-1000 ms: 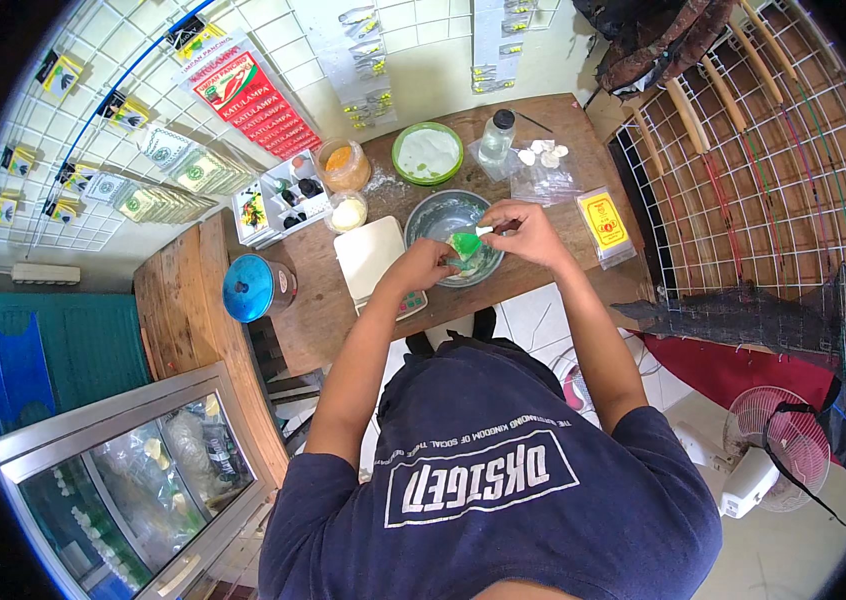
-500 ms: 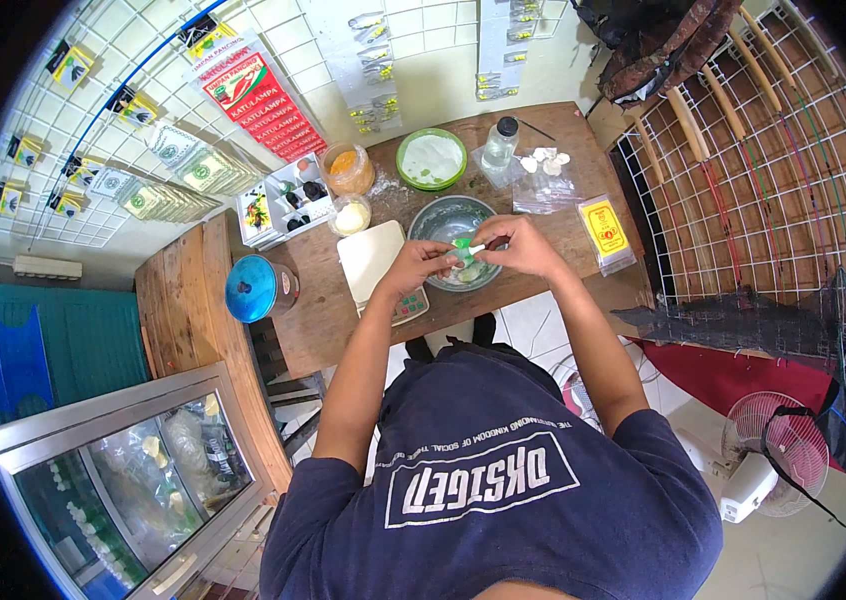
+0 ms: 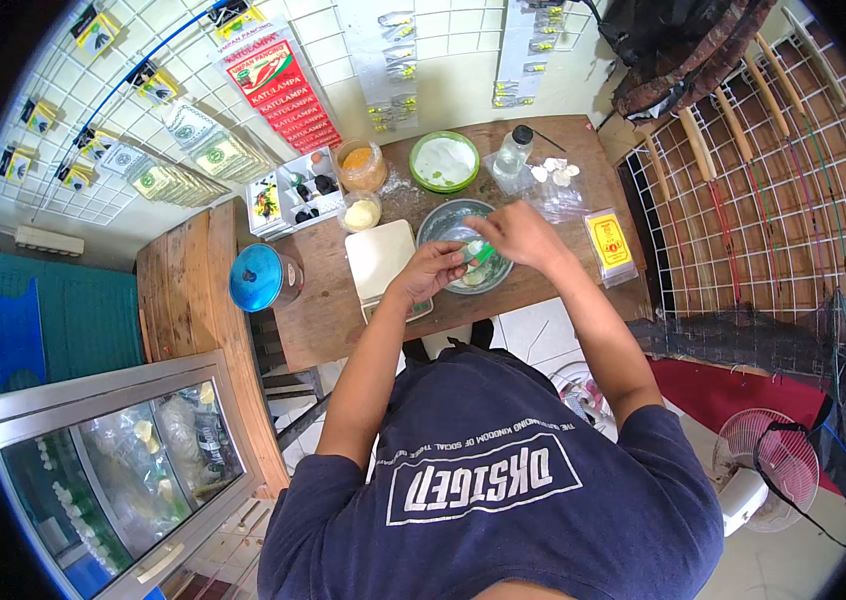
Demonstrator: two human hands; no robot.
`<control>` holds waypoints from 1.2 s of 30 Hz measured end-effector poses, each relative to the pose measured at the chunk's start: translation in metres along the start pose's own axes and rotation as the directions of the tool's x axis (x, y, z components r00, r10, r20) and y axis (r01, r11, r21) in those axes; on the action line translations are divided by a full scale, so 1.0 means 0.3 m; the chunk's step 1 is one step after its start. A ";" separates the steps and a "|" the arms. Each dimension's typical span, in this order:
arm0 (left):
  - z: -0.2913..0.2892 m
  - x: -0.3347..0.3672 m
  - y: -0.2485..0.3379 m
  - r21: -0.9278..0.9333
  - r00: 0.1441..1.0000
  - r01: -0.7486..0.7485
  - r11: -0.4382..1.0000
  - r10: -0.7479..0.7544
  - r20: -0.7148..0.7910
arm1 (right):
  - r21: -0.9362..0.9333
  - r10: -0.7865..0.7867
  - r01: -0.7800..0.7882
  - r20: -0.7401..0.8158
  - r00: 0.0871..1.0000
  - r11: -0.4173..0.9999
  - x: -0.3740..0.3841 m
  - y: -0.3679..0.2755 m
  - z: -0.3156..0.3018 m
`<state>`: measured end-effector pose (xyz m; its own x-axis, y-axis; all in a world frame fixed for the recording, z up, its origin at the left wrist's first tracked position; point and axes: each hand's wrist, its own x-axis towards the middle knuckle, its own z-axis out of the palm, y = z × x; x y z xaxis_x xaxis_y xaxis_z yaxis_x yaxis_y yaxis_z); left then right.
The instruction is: Mix ingredients in a bowl on a scale and package the prepared bait into plastic bags.
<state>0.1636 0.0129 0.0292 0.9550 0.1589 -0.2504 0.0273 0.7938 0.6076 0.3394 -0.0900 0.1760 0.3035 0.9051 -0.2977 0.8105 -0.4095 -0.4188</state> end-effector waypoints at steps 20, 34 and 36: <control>0.055 0.112 0.040 0.453 0.950 -0.221 0.863 0.295 -0.099 | 0.160 -0.387 0.402 -0.118 0.914 0.901 0.066 0.135 0.017; 0.089 0.437 0.043 0.988 0.706 -0.102 0.112 0.708 -0.007 | 0.234 0.075 0.025 -0.410 0.909 0.972 0.262 0.307 0.150; 0.083 0.484 0.067 0.984 0.772 -0.054 0.172 0.632 -0.068 | 0.248 0.119 -0.013 -0.418 0.901 0.969 0.302 0.332 0.157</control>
<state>0.3102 0.0375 0.0238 0.7339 0.6648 0.1394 0.2435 -0.4491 0.8597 0.4240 -0.0542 0.0669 0.5791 0.8142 0.0407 0.6569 -0.4365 -0.6147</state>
